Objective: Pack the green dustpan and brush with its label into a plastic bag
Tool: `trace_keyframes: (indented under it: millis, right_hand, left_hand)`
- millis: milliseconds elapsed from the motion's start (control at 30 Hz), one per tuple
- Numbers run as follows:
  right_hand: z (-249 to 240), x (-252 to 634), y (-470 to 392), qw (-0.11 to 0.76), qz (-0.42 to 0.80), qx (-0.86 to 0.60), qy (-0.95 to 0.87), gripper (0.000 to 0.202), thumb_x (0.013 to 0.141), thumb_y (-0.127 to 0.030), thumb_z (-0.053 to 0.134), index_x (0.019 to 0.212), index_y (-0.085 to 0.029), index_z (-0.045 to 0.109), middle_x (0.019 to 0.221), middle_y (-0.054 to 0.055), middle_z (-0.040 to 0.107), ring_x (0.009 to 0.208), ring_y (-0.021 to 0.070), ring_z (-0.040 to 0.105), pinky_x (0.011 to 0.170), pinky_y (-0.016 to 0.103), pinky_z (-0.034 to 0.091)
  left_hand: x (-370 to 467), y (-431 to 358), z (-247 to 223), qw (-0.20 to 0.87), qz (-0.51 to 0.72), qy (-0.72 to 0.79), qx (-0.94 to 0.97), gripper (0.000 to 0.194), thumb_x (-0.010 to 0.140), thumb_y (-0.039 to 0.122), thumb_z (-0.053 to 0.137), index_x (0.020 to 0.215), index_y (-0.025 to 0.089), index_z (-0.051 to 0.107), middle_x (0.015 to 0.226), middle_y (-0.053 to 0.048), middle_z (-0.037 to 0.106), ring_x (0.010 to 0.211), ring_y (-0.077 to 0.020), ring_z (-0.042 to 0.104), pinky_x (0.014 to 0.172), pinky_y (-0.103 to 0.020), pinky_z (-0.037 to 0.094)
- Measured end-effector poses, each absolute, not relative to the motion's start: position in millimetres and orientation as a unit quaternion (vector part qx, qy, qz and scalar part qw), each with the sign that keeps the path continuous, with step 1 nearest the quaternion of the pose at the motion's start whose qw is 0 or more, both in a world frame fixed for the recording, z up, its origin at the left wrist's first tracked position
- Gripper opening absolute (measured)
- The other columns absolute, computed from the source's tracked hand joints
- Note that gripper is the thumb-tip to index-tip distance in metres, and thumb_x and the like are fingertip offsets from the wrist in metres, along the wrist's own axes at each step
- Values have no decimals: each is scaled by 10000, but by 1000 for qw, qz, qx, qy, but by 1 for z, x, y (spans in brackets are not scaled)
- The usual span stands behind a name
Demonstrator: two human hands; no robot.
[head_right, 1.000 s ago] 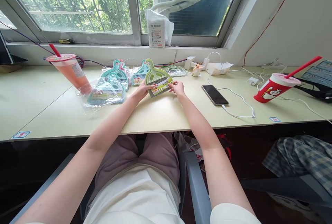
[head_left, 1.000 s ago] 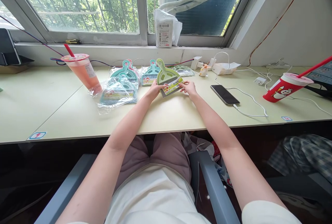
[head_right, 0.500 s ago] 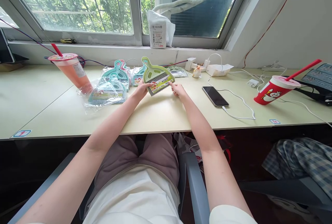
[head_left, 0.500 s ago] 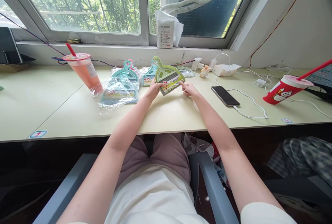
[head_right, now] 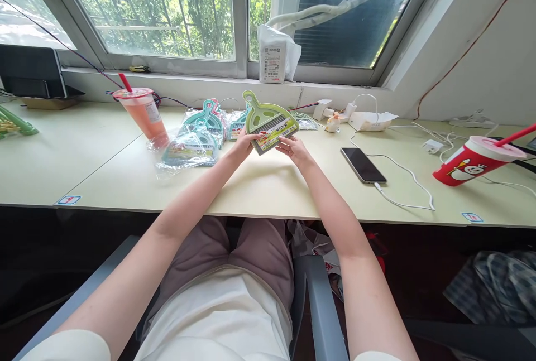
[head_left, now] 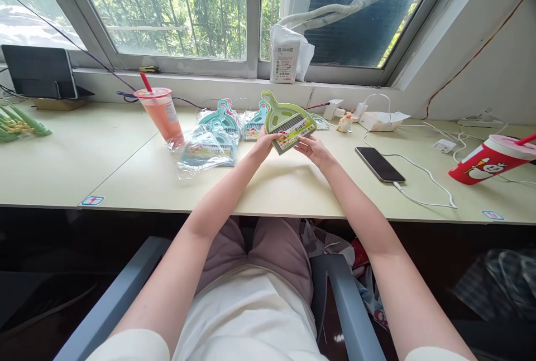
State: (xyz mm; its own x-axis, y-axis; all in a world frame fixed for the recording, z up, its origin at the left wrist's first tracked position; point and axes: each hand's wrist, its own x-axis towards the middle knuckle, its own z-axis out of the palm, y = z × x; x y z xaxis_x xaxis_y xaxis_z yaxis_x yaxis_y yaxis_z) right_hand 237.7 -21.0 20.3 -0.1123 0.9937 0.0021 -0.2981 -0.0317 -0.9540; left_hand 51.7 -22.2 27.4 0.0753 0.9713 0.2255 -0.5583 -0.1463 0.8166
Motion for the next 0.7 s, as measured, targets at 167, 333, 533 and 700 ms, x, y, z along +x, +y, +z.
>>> trace_keyframes:
  millis: [167, 333, 533, 700]
  right_hand:
    - [25, 234, -24, 579, 594, -372, -416, 121, 813, -93, 744, 866, -191, 696, 852, -1, 797, 782, 131, 764, 850, 247, 635]
    - [25, 237, -22, 600, 579, -362, -418, 131, 788, -71, 749, 853, -174, 702, 821, 8, 795, 791, 158, 771, 878, 289, 640]
    - [27, 245, -19, 632, 554, -349, -415, 150, 768, -91, 773, 848, -179, 683, 840, 13, 796, 852, 182, 778, 925, 339, 636]
    - [29, 244, -19, 623, 557, -364, -411, 176, 753, -80, 777, 841, -188, 668, 798, 5, 790, 835, 187, 777, 909, 358, 644]
  left_hand:
    - [58, -29, 39, 603, 629, 266, 412, 764, 680, -11, 655, 1389, 204, 471, 1243, -76, 682, 1156, -233, 660, 1107, -428, 461]
    - [42, -41, 60, 504, 585, 429, 468, 568, 824, 224, 707, 1347, 171, 492, 1320, -153, 615, 1317, -299, 548, 1122, -445, 432]
    - [-34, -90, 87, -59, 413, 712, 565, 472, 962, 481, 457, 1292, 164, 571, 1387, -197, 550, 1377, -372, 441, 1107, -504, 383]
    - [-72, -96, 83, -114, 117, 796, 582, 625, 951, 562, 360, 1085, 61, 709, 1099, -258, 676, 1078, -387, 618, 892, -448, 473]
